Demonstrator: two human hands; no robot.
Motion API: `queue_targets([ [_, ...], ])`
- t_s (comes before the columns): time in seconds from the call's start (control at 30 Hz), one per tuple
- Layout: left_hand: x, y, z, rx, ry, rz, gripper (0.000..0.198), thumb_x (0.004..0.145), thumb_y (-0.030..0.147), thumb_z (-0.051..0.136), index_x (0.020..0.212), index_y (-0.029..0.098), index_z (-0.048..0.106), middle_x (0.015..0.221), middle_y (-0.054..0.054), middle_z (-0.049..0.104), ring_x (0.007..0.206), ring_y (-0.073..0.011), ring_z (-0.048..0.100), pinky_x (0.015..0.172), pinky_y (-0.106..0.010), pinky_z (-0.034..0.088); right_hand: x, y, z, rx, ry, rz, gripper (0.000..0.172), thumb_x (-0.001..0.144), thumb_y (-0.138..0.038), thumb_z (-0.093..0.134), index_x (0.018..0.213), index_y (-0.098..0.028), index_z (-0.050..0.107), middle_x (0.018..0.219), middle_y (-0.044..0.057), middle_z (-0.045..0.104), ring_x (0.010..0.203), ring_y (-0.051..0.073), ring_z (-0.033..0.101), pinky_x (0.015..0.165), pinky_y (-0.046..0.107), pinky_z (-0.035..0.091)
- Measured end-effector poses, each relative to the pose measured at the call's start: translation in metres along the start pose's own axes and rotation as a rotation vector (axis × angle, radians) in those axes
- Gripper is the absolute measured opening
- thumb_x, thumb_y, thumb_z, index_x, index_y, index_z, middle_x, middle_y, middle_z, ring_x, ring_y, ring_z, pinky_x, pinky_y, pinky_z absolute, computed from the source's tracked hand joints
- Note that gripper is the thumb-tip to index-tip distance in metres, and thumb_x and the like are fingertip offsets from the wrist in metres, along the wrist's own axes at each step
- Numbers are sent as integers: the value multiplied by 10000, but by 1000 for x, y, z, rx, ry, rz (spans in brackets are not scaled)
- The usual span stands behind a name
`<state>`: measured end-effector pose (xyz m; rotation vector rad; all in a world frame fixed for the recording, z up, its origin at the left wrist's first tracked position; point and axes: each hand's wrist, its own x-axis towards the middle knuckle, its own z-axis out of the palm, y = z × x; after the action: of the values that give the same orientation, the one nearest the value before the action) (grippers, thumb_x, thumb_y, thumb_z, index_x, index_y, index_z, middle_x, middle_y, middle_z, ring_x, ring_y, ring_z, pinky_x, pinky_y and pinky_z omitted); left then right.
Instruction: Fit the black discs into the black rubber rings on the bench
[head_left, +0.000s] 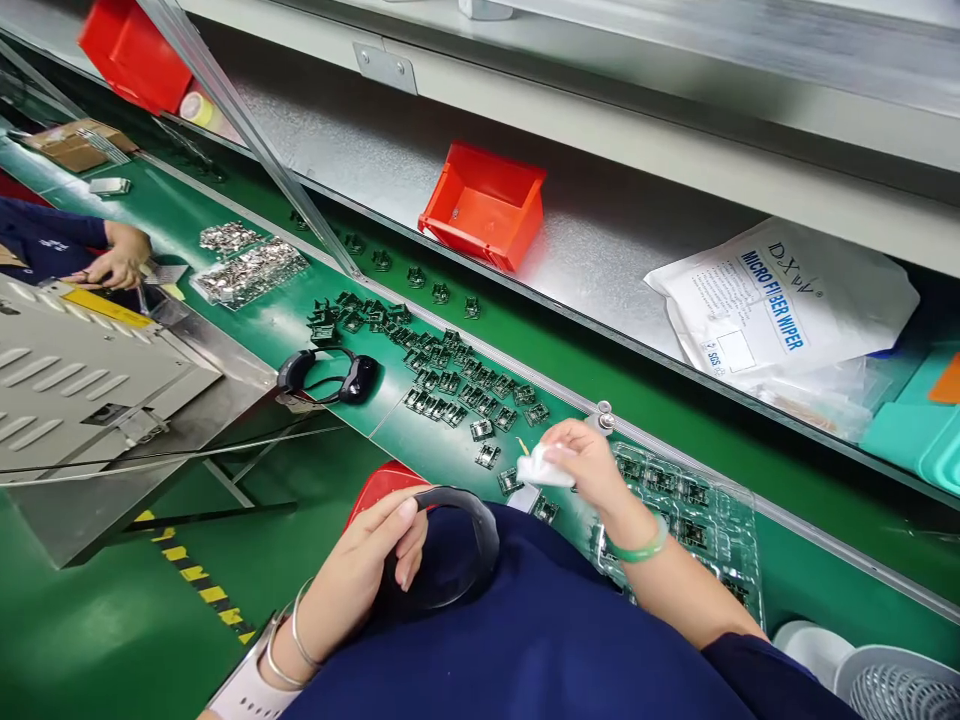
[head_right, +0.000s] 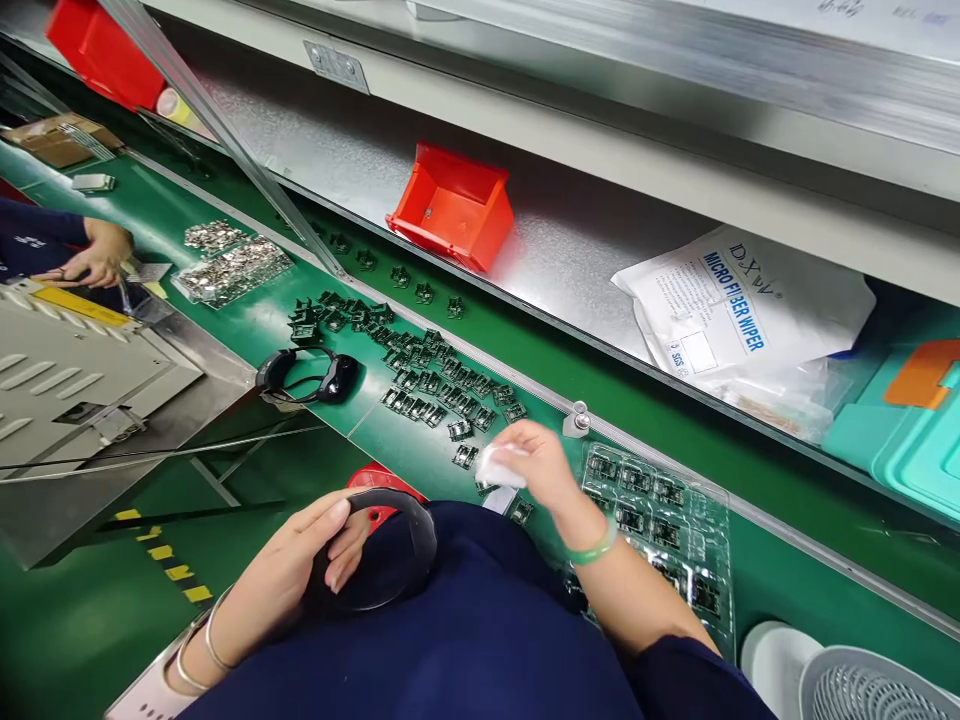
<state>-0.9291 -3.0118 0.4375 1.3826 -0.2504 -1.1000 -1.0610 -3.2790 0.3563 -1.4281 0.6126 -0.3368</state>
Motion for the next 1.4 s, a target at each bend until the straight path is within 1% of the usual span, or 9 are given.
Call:
queue_targets([
  [0.13, 0, 3, 2, 46, -15, 13, 490, 903, 554, 594, 604, 183, 478, 518, 44, 442, 429, -90, 432, 454, -230, 419, -33, -52, 50, 38, -385, -284, 241, 736, -380, 846, 773, -193, 700, 787, 22, 655, 701, 144, 583, 645, 267, 445],
  [0.3, -3, 3, 3, 42, 0, 17, 477, 898, 549, 603, 611, 184, 493, 523, 54, 418, 415, -85, 399, 438, -234, 415, -40, -61, 72, -271, -336, -243, 278, 761, -376, 818, 966, -214, 723, 815, -4, 660, 654, 121, 527, 620, 252, 400],
  [0.43, -4, 0, 1, 31, 0, 16, 501, 893, 571, 597, 595, 190, 465, 511, 48, 418, 414, -93, 412, 431, -237, 407, -39, -57, 79, -341, -309, -299, 292, 947, -394, 594, 767, -176, 668, 684, -5, 588, 639, 123, 501, 619, 264, 369],
  [0.57, -6, 0, -1, 16, 26, 3, 459, 904, 551, 593, 642, 188, 491, 528, 57, 403, 411, -87, 390, 428, -237, 404, -35, -59, 78, -183, -471, -105, 200, 851, -367, 711, 856, -175, 655, 746, -8, 609, 674, 126, 526, 608, 247, 384],
  [0.67, -8, 0, 0, 15, 39, 10, 377, 912, 527, 592, 758, 186, 554, 556, 66, 400, 414, -88, 384, 423, -241, 407, -35, -59, 73, -4, -622, 32, 356, 721, -343, 824, 962, -176, 621, 818, 0, 626, 690, 133, 557, 608, 245, 422],
  [0.87, -6, 0, 2, 57, 12, 24, 468, 914, 539, 586, 622, 189, 480, 522, 55, 402, 421, -90, 404, 441, -241, 424, -39, -55, 83, -168, -429, -58, 247, 777, -352, 764, 807, -181, 589, 714, -31, 578, 643, 115, 493, 565, 232, 350],
  [1.0, -4, 0, 3, 49, 11, 2, 495, 904, 561, 590, 600, 190, 463, 506, 52, 406, 419, -93, 407, 439, -241, 420, -34, -54, 89, -264, -335, -151, 385, 894, -439, 636, 653, -179, 487, 605, -54, 432, 594, 98, 377, 551, 245, 276],
  [1.23, -6, 0, 2, 38, 12, -22, 514, 890, 574, 602, 587, 184, 458, 500, 51, 404, 417, -85, 397, 438, -232, 399, -29, -61, 67, -75, -690, 17, 290, 757, -339, 782, 912, -175, 599, 827, -12, 621, 720, 126, 555, 640, 236, 410],
  [1.4, -5, 1, 2, 33, 15, 5, 495, 897, 543, 610, 591, 180, 470, 502, 51, 397, 415, -84, 396, 434, -230, 395, -35, -61, 73, -199, -546, -100, 190, 794, -297, 734, 832, -187, 584, 753, -37, 575, 669, 113, 501, 597, 228, 364],
])
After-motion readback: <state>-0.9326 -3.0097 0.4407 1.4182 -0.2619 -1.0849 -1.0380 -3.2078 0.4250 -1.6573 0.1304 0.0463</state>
